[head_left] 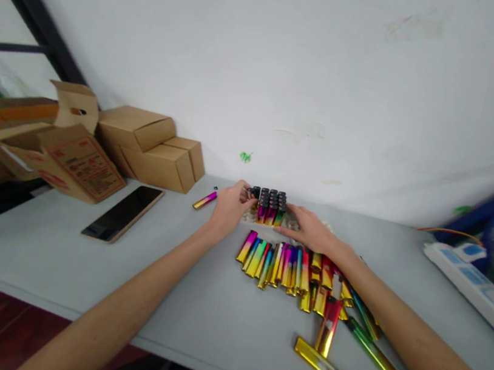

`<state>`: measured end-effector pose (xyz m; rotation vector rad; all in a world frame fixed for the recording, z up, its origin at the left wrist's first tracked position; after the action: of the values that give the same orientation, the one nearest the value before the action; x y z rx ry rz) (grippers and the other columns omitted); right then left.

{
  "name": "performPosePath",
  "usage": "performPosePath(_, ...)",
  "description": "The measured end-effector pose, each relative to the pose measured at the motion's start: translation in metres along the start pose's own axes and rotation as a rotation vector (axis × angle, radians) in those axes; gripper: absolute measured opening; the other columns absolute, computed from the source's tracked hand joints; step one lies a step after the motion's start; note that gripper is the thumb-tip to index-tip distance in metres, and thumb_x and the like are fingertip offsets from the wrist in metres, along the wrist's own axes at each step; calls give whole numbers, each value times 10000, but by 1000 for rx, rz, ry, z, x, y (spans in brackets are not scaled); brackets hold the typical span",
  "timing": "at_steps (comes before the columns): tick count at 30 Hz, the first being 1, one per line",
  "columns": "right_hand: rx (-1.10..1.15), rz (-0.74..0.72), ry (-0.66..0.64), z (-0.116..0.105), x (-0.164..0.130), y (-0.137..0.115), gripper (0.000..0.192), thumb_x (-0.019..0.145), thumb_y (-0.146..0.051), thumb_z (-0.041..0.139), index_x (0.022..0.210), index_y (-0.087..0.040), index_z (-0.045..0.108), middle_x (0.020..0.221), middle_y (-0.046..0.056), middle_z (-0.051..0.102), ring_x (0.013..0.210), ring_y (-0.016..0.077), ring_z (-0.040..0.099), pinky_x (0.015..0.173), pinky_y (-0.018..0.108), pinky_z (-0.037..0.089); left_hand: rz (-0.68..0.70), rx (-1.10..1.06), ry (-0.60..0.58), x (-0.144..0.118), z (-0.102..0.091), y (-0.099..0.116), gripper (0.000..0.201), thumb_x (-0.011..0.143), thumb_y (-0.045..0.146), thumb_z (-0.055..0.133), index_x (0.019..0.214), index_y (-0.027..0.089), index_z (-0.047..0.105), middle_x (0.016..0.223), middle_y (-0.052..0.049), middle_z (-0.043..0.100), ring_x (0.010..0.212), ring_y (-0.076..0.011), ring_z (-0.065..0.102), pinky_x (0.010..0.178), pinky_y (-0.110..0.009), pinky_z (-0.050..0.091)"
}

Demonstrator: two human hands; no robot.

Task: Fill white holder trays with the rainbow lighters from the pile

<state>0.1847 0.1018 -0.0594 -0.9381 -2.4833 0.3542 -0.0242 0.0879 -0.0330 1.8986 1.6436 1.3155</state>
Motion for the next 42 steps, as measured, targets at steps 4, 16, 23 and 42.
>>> performPosePath(4,3,-2,-1,0,0,0,666,925,-504,680,1448,-127,512,1354,203,661,1216,358,653,1044,527,522,-5,2,2,-1,3,-2,274,803,132,736,995,207,556,763,12,700,723,-173,695,720,-292,525)
performPosePath(16,-6,8,-11,1,-1,1,659,949,-527,634,1449,-120,495,1346,211,661,1220,356,650,1035,537,524,59,307,-141,-5,5,2,47,834,149,682,875,171,690,914,-80,761,877,-238,696,855,-358,502)
performPosePath(23,-36,38,-6,3,-2,5,683,930,-572,642,1436,-130,518,1340,206,662,1209,366,647,1035,549,518,50,385,-514,-30,-4,17,299,914,408,602,724,188,672,682,-35,703,639,-190,625,622,-292,407)
performPosePath(42,-38,51,-9,0,-3,2,638,929,-558,650,1410,-153,544,1337,189,668,1196,356,657,1024,524,526,62,383,-352,-40,-4,26,171,910,297,577,762,222,537,685,-74,646,635,-239,637,615,-307,432)
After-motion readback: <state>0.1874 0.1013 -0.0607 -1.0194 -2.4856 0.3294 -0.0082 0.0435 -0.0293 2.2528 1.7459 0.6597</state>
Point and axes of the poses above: each hand's wrist, its own x-axis towards the middle knuckle, its own z-axis out of the palm, y = z × x, the point moved 7 cm from there along x, towards the middle knuckle
